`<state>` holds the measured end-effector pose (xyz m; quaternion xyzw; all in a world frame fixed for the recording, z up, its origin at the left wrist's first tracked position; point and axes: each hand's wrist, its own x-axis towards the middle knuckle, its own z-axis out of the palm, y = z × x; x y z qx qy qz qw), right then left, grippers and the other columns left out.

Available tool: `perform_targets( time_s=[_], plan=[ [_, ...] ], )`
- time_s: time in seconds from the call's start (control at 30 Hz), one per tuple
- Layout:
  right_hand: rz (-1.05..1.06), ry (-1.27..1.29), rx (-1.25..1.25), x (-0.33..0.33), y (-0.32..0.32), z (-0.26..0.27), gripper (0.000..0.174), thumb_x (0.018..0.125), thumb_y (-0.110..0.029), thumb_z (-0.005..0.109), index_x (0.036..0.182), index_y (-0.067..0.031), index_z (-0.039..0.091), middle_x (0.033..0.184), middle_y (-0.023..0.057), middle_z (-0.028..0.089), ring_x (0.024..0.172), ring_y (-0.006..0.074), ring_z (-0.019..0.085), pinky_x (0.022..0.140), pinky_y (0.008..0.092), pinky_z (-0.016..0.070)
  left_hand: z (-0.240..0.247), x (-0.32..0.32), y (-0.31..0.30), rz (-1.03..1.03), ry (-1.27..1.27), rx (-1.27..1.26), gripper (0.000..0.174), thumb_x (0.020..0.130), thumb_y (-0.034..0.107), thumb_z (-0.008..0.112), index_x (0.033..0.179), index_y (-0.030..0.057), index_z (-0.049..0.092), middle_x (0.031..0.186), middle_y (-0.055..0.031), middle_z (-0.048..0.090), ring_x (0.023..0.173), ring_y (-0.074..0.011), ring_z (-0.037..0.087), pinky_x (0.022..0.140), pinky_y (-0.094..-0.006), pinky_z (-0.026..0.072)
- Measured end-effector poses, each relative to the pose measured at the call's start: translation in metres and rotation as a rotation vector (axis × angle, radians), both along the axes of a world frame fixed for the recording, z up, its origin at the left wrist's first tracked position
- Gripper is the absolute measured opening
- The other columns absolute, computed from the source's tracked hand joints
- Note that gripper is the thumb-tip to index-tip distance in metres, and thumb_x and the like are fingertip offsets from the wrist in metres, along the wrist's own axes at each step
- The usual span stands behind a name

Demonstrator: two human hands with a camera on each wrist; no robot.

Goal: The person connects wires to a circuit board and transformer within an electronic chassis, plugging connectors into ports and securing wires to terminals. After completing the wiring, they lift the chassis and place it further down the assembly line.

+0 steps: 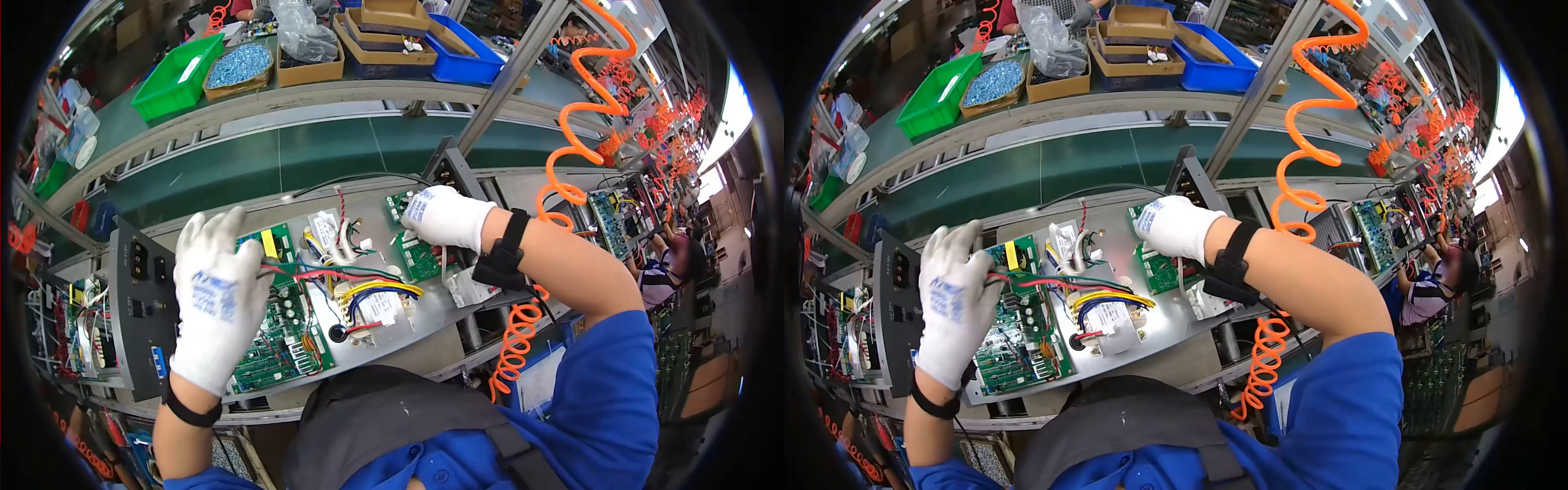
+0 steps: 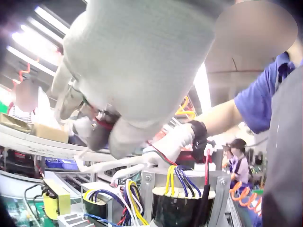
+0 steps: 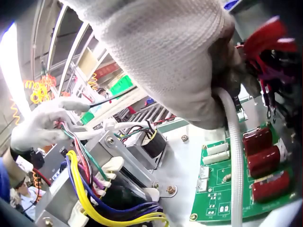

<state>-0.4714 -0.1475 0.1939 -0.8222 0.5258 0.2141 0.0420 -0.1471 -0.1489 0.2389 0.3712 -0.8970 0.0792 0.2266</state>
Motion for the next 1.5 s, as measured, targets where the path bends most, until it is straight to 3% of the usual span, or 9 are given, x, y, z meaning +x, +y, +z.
perform_targets(
  time_s=[0.1,0.17,0.3,0.4,0.47,0.6,0.9,0.97,1.5],
  plan=[
    [0.101,0.102,0.024,0.003,0.003,0.004,0.018,0.077,-0.013,0.066,0.094,-0.0088,0.068,0.079,0.0099,0.068,0.076,0.0286,0.070,0.059,0.0406,0.0543,-0.004,0.004,0.017,-0.003,0.073,0.124,0.023,0.068,0.007,0.072,0.090,0.0041,0.066,0.120,-0.0174,0.061,0.112,-0.0363,0.055,0.100,-0.0476,0.0400],
    [0.093,0.124,0.056,0.005,0.001,0.005,0.017,0.077,-0.013,0.066,0.094,-0.0089,0.068,0.079,0.0097,0.068,0.076,0.0281,0.070,0.058,0.0403,0.0542,-0.006,0.003,0.023,-0.018,0.244,0.444,0.028,0.070,0.007,0.071,0.097,0.0039,0.068,0.106,-0.0141,0.066,0.098,-0.0327,0.061,0.089,-0.0419,0.0453],
    [0.093,0.195,0.090,0.011,0.000,0.010,0.019,0.076,-0.012,0.067,0.095,-0.0093,0.068,0.080,0.0089,0.069,0.077,0.0272,0.070,0.057,0.0395,0.0541,0.006,0.001,0.029,-0.082,0.315,0.556,0.035,0.075,0.006,0.068,0.110,0.0048,0.068,0.089,-0.0130,0.069,0.085,-0.0315,0.063,0.082,-0.0383,0.0477],
    [0.110,0.166,0.066,0.008,-0.001,0.008,0.020,0.077,-0.013,0.066,0.097,-0.0105,0.069,0.082,0.0076,0.070,0.077,0.0262,0.070,0.059,0.0397,0.0541,0.010,0.005,0.028,-0.041,0.302,0.686,0.031,0.076,0.006,0.068,0.107,0.0049,0.070,0.090,-0.0135,0.070,0.085,-0.0315,0.063,0.080,-0.0372,0.0480],
    [0.127,0.115,0.020,0.006,-0.001,0.000,0.011,0.076,-0.010,0.066,0.086,-0.0119,0.071,0.077,0.0074,0.070,0.075,0.0262,0.071,0.059,0.0384,0.0542,0.001,0.009,0.026,-0.056,0.345,0.644,0.030,0.076,0.006,0.069,0.107,0.0048,0.070,0.090,-0.0133,0.070,0.084,-0.0310,0.063,0.080,-0.0364,0.0481],
    [0.168,0.163,0.072,0.006,-0.002,0.002,0.019,0.080,-0.012,0.062,0.098,-0.0108,0.069,0.081,0.0063,0.069,0.081,0.0254,0.070,0.064,0.0376,0.0543,-0.007,0.018,0.024,-0.085,0.428,0.647,0.033,0.074,0.004,0.066,0.107,-0.0012,0.069,0.095,-0.0146,0.070,0.083,-0.0260,0.063,0.080,-0.0343,0.0475],
    [0.171,0.160,0.097,0.008,-0.003,0.004,0.020,0.077,-0.014,0.065,0.097,-0.0117,0.069,0.082,0.0067,0.069,0.080,0.0265,0.070,0.064,0.0380,0.0542,-0.014,0.022,0.017,-0.120,0.442,0.635,0.033,0.073,0.002,0.072,0.106,0.0044,0.071,0.092,-0.0120,0.070,0.088,-0.0288,0.064,0.081,-0.0361,0.0488],
    [0.206,0.084,0.019,0.008,-0.003,0.002,0.008,0.076,-0.011,0.064,0.080,-0.0112,0.070,0.075,0.0078,0.069,0.074,0.0276,0.070,0.061,0.0389,0.0537,-0.015,0.022,0.016,-0.122,0.445,0.630,0.034,0.073,0.002,0.072,0.106,0.0045,0.071,0.092,-0.0119,0.070,0.089,-0.0290,0.064,0.081,-0.0364,0.0488],
    [0.264,0.113,0.045,0.007,-0.004,0.000,0.010,0.074,-0.014,0.066,0.084,-0.0133,0.068,0.076,0.0067,0.068,0.073,0.0273,0.068,0.060,0.0388,0.0527,-0.024,0.022,0.011,-0.104,0.480,0.691,0.032,0.071,0.004,0.072,0.103,0.0029,0.072,0.089,-0.0130,0.069,0.091,-0.0309,0.063,0.087,-0.0389,0.0470]
  ],
)
